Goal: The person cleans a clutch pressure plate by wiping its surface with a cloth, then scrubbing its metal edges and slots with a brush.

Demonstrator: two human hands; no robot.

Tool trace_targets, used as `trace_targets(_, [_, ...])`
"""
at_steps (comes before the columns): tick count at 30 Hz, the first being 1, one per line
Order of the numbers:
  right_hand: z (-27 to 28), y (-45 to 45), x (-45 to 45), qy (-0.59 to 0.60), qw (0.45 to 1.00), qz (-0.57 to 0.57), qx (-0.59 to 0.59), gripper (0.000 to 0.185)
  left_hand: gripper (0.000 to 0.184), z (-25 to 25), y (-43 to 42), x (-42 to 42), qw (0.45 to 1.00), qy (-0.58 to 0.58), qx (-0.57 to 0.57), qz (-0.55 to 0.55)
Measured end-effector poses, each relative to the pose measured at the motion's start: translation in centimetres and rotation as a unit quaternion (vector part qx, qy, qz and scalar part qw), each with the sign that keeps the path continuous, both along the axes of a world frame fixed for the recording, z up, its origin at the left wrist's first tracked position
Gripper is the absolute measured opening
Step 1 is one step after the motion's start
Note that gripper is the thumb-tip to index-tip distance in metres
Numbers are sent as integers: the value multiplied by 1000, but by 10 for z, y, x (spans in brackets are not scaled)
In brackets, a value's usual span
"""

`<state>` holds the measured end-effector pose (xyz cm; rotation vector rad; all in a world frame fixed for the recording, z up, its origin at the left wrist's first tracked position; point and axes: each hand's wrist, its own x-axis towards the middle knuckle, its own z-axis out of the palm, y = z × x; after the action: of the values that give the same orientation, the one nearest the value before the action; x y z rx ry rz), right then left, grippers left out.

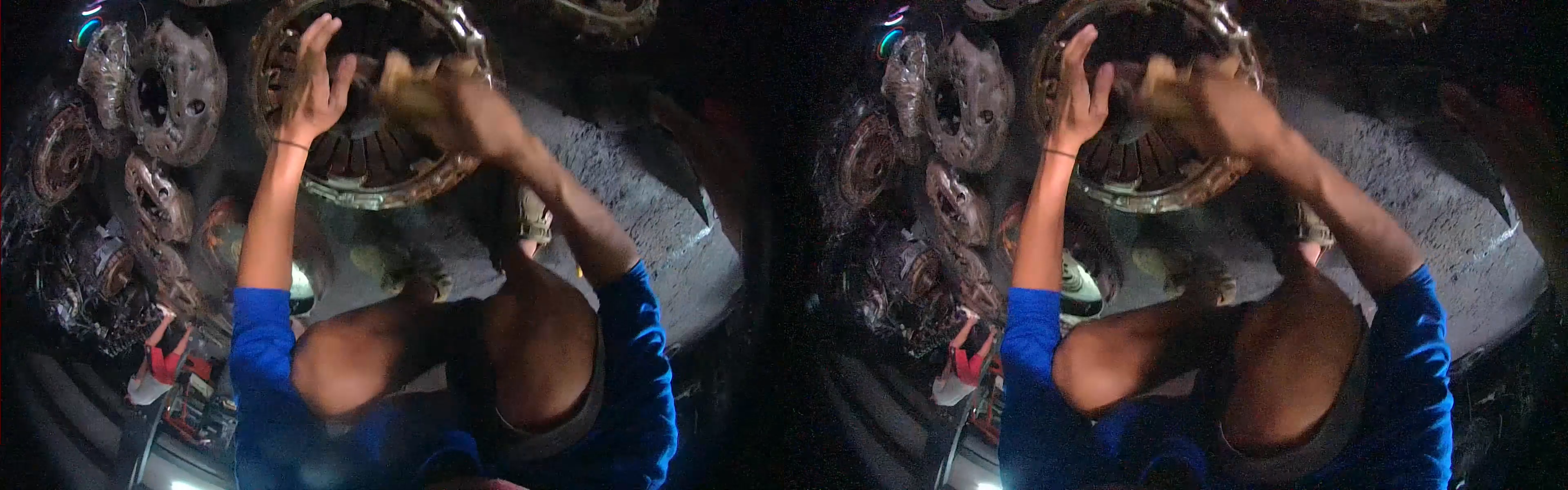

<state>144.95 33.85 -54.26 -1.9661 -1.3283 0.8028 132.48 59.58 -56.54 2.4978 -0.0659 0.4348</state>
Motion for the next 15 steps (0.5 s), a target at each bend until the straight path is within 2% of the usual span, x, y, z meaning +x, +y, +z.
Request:
trace_targets(1, [7,4,5,21,998,-55,0,55,52,-4,0,-4,1000,4,-14,10])
trace_targets(3, [15,30,21,-9,986,-166,2,55,50,4,-4,-1,998,22,-25,47])
trace_targets(6, [-2,47,-8,-195,979,-25,-58,59,50,-2,-6,-2,997,14,-32,68])
trace_targets(7, [-15,40,-45,-249,964,-80,-42,65,49,-2,-6,-4,995,38,-27,85])
trace_targets(10, [-2,14,-85,-236,966,50,-92,66,46,9,-16,-7,984,107,-89,113])
trace_targets(12, [-9,7,-96,-109,953,200,-198,58,47,5,-13,-11,986,92,-78,116])
trace_targets(13, [11,8,-96,-69,955,204,-201,54,47,3,-13,-11,987,83,-73,112])
trace_targets(15, [4,4,-84,-108,964,181,-161,46,50,-3,-18,-16,970,94,-156,164])
